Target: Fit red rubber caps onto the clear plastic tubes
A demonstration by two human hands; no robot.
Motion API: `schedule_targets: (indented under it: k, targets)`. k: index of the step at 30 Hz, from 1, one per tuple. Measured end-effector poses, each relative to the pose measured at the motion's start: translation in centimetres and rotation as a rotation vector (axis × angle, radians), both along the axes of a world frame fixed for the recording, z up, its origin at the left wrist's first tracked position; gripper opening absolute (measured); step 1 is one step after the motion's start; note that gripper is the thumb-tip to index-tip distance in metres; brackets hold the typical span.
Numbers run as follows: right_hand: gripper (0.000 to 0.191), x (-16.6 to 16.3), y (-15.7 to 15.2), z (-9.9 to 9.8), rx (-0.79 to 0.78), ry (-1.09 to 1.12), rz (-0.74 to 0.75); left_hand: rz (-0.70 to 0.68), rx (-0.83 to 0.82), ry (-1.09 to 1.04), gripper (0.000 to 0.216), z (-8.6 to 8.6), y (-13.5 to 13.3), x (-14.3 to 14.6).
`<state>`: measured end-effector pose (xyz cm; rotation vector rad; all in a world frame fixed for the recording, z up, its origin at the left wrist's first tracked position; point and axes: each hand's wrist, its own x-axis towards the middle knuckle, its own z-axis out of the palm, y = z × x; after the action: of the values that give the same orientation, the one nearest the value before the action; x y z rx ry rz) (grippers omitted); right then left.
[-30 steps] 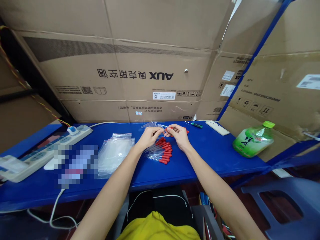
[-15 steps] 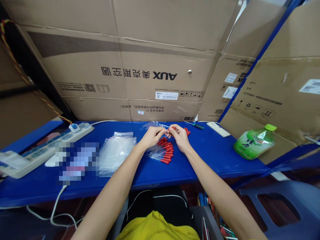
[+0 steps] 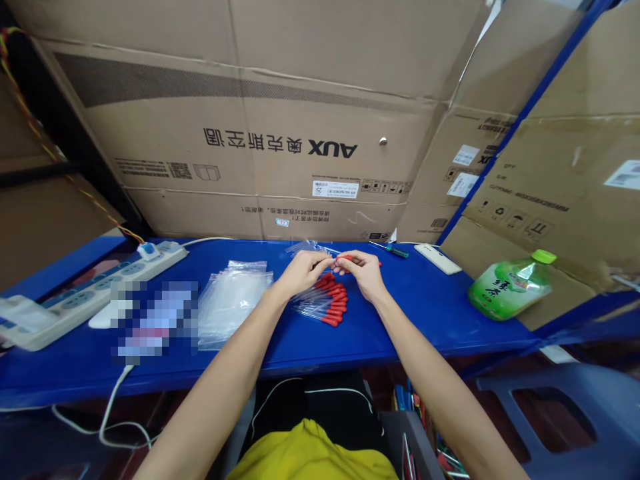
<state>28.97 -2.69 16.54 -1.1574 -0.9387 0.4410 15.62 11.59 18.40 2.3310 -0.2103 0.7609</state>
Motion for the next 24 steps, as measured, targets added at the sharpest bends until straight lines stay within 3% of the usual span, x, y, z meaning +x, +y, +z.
schedule_targets:
  k: [5,8,14,24]
  targets:
    - [0.039,0.4,0.2,0.0,-0.029,-0.010,0.004,0.123,0.098,-0.046,0.033,-0.4,0.6,0.2]
    - [0.040,0.7,-0.1,0.2,-0.040,-0.024,0.012,0.173,0.058,-0.038,0.033,-0.4,1.1,0.1]
    - [0.042,1.1,-0.6,0.6,-0.038,-0.012,0.028,0.078,-0.068,0.080,0.040,-0.4,1.4,-0.1]
    - [0.040,1.3,-0.6,0.4,-0.038,0.005,0.046,0.063,-0.156,0.172,0.045,0.2,1.2,-0.5]
